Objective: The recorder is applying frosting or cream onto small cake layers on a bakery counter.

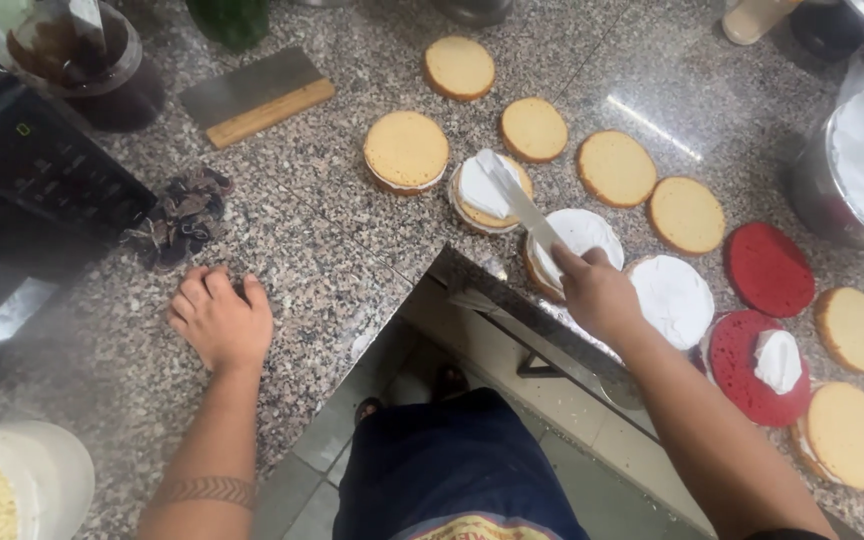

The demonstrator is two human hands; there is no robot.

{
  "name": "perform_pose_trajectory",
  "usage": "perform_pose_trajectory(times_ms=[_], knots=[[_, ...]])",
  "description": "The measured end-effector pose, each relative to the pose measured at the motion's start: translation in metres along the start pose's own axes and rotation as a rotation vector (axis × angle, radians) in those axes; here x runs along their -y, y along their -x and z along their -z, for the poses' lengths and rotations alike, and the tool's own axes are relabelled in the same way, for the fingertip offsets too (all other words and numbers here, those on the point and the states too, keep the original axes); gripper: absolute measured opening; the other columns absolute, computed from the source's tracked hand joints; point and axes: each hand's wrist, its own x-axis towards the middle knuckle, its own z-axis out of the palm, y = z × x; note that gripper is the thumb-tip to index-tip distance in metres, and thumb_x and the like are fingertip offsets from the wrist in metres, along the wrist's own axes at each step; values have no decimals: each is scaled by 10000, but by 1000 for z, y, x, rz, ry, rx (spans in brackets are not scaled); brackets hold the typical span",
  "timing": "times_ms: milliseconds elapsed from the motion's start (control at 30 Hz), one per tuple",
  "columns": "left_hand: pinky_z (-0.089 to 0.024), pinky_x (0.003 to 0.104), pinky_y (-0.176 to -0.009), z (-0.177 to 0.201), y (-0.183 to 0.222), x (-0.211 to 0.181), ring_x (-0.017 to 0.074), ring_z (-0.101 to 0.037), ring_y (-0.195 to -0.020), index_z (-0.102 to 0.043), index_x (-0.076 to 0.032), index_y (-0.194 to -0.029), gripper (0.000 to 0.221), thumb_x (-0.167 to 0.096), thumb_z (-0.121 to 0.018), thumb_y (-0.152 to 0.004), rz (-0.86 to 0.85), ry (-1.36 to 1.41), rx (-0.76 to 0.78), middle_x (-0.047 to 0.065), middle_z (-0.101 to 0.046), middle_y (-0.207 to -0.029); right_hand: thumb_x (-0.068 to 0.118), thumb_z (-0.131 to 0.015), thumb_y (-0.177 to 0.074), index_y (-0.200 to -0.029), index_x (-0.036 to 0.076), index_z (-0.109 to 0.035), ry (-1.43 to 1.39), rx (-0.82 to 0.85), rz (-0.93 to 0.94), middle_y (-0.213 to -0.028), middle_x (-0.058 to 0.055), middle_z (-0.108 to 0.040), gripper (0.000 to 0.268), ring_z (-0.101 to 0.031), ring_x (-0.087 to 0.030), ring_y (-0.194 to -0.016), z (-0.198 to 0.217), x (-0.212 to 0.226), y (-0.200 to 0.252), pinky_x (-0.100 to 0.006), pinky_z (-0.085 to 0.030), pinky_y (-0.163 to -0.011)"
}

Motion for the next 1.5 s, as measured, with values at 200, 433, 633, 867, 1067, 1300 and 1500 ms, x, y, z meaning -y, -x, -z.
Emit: perform_pose_trajectory(times_ms=[200, 433, 633, 867, 1067, 1300, 1500], knots=[[-330, 582, -1125, 7, -3, -5, 394, -479, -1270, -650, -62, -1186, 365, -391, -642, -1027, 17, -3, 35, 161, -549, -1407, 208, -614, -954, -1429, 227, -593, -46, -18, 39, -1070, -197, -646, 475, -683, -410, -897, -2, 7, 8, -492, -543, -820], [-328, 585, -1144, 9, -2, -5, 388, -476, -1278, -646, -66, -1187, 361, -387, -642, -1021, 10, 15, 27, 148, -550, -1393, 183, -617, -914, -1386, 221, -615, -218, 9, -5, -1056, -201, -645, 473, -690, -406, -913, -9, 5, 20, -494, -544, -819], [-337, 574, -1106, 5, -1, -2, 393, -475, -1268, -643, -69, -1195, 366, -395, -641, -1029, 2, 4, 32, 153, -551, -1397, 178, -569, -1001, -1448, 226, -586, -2, -41, -97, -1113, -218, -631, 449, -669, -436, -930, -9, 7, 13, -504, -527, -848], [-342, 575, -1101, 6, 0, -2, 394, -478, -1271, -642, -60, -1182, 376, -402, -645, -1026, 3, 6, 46, 156, -552, -1397, 184, -615, -946, -1394, 212, -621, -191, -47, 22, -1057, -210, -649, 449, -685, -405, -910, -20, 20, 27, -483, -538, -828], [-338, 580, -1097, 6, -4, -1, 394, -478, -1258, -647, -63, -1187, 378, -399, -653, -1014, 2, 32, 22, 152, -555, -1388, 192, -636, -949, -1399, 218, -617, -171, -45, -115, -1064, -203, -648, 451, -682, -400, -902, -21, 15, 32, -477, -543, -805], [-329, 593, -1104, 8, -4, -1, 394, -476, -1266, -644, -78, -1189, 363, -392, -662, -1009, -10, 59, 18, 151, -560, -1369, 137, -688, -935, -1419, 191, -628, -161, -157, 33, -1019, -176, -632, 490, -645, -327, -824, -46, 1, 34, -444, -522, -767], [-321, 592, -1111, 8, -3, 1, 395, -469, -1276, -639, -68, -1205, 377, -391, -665, -1013, -14, 88, 10, 156, -551, -1374, 121, -658, -945, -1459, 192, -604, -907, 91, -373, -869, -74, -556, 522, -524, -141, -647, -54, -6, 48, -303, -451, -527]])
